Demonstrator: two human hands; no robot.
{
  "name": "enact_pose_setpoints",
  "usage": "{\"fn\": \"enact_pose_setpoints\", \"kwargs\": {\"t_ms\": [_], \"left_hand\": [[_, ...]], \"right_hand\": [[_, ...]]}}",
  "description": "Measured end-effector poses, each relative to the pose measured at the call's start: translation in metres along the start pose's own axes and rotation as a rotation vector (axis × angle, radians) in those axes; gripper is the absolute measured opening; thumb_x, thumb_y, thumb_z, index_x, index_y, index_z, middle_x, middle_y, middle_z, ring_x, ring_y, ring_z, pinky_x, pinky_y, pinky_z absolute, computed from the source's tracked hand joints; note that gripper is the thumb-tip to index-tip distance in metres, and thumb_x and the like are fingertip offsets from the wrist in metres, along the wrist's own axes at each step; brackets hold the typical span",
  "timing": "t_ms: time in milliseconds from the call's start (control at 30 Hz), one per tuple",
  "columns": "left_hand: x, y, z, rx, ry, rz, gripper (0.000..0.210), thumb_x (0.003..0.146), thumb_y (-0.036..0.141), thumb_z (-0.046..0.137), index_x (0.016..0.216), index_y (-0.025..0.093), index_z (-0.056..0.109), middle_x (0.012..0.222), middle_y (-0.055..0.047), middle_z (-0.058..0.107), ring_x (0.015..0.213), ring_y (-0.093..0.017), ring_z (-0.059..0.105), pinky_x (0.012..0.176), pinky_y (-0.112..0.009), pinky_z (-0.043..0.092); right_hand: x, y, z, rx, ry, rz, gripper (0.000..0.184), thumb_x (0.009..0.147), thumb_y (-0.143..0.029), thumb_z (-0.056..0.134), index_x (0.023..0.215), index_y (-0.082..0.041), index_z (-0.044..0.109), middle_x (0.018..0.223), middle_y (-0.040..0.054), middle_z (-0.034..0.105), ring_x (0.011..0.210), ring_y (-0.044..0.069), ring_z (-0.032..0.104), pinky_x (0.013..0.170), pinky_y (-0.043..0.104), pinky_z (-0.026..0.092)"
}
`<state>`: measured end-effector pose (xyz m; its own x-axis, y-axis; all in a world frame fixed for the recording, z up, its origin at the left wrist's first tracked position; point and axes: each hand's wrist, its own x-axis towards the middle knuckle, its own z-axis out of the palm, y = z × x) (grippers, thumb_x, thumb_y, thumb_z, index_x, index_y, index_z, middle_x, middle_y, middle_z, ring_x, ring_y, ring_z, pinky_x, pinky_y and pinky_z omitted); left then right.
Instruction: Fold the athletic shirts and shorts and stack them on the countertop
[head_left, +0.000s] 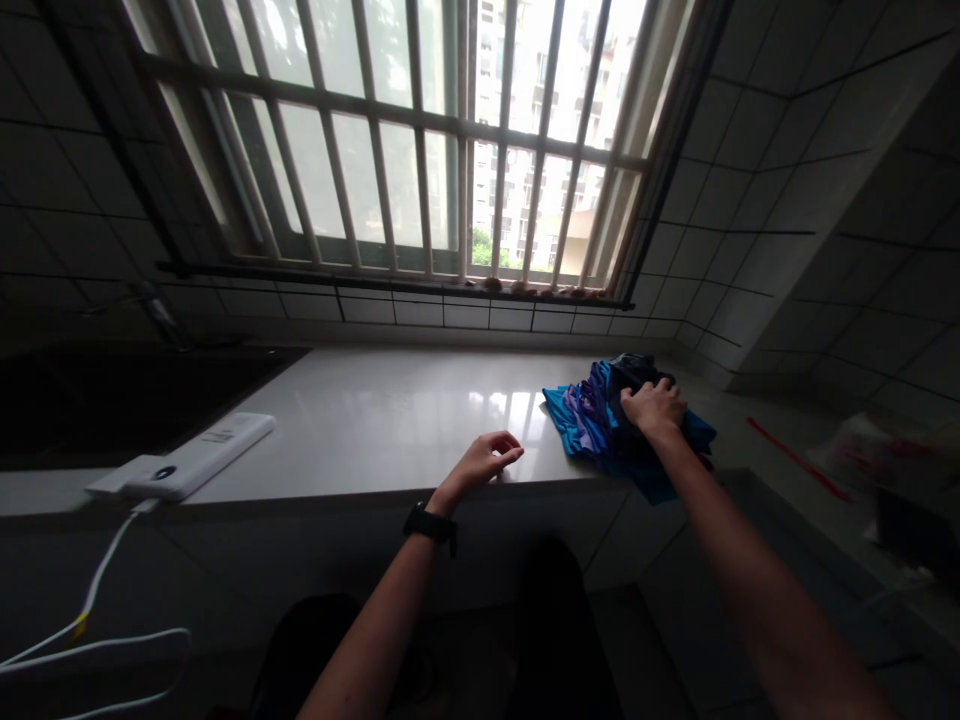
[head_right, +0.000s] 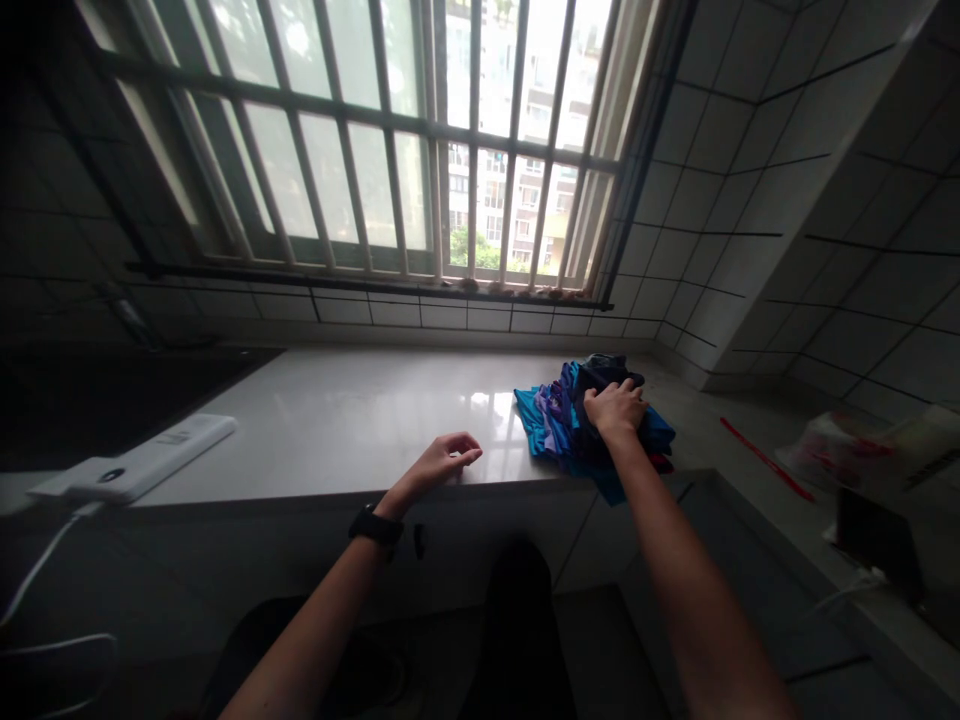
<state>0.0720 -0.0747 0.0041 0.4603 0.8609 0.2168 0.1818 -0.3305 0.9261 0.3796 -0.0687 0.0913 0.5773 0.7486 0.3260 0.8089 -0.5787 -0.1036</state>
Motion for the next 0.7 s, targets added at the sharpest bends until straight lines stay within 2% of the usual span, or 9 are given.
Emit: {"fn": "enact_pose_setpoints", "kwargs": {"t_ms": [167,233,367,700], "left_hand": [[-0.004,-0.003,-0.016,-0.034,-0.062,-0.01,0.042,0.076,0.059,0.073,0.081,0.017,0.07,0.073,-0.002,0.064,0.067,-0.014,0.057,0.059,-0.025,0.043],[-0.005,-0.005,-0.019,-0.077,-0.045,-0.029,0.041,0.077,0.058,0.072,0.082,0.018,0.07,0.071,0.0,0.061,0.065,-0.013,0.056,0.059,-0.025,0.042],[-0.004,-0.007,-0.018,-0.089,0.0,-0.043,0.041,0.075,0.059,0.073,0.08,0.018,0.068,0.07,0.0,0.06,0.066,-0.014,0.056,0.061,-0.025,0.044],[-0.004,-0.006,-0.016,-0.054,0.026,-0.037,0.043,0.075,0.06,0.07,0.08,0.018,0.069,0.07,-0.001,0.062,0.066,-0.014,0.056,0.061,-0.026,0.045]], "right_hand": [[-0.001,-0.006,0.001,-0.023,0.038,-0.002,0.062,0.098,-0.04,0.038,0.133,0.004,0.063,0.141,0.03,0.053,0.129,0.041,0.05,0.103,0.051,0.045],[-0.002,-0.007,0.001,-0.024,0.038,0.004,0.062,0.098,-0.04,0.038,0.133,0.005,0.063,0.14,0.0302,0.053,0.129,0.041,0.05,0.103,0.051,0.046],[-0.003,-0.007,0.0,-0.015,0.04,0.011,0.061,0.098,-0.04,0.038,0.132,0.003,0.064,0.14,0.0299,0.053,0.129,0.041,0.05,0.102,0.051,0.046],[-0.006,-0.007,-0.002,0.019,0.061,0.01,0.054,0.098,-0.037,0.039,0.134,-0.002,0.06,0.14,0.0283,0.054,0.128,0.039,0.052,0.102,0.052,0.046]]}}
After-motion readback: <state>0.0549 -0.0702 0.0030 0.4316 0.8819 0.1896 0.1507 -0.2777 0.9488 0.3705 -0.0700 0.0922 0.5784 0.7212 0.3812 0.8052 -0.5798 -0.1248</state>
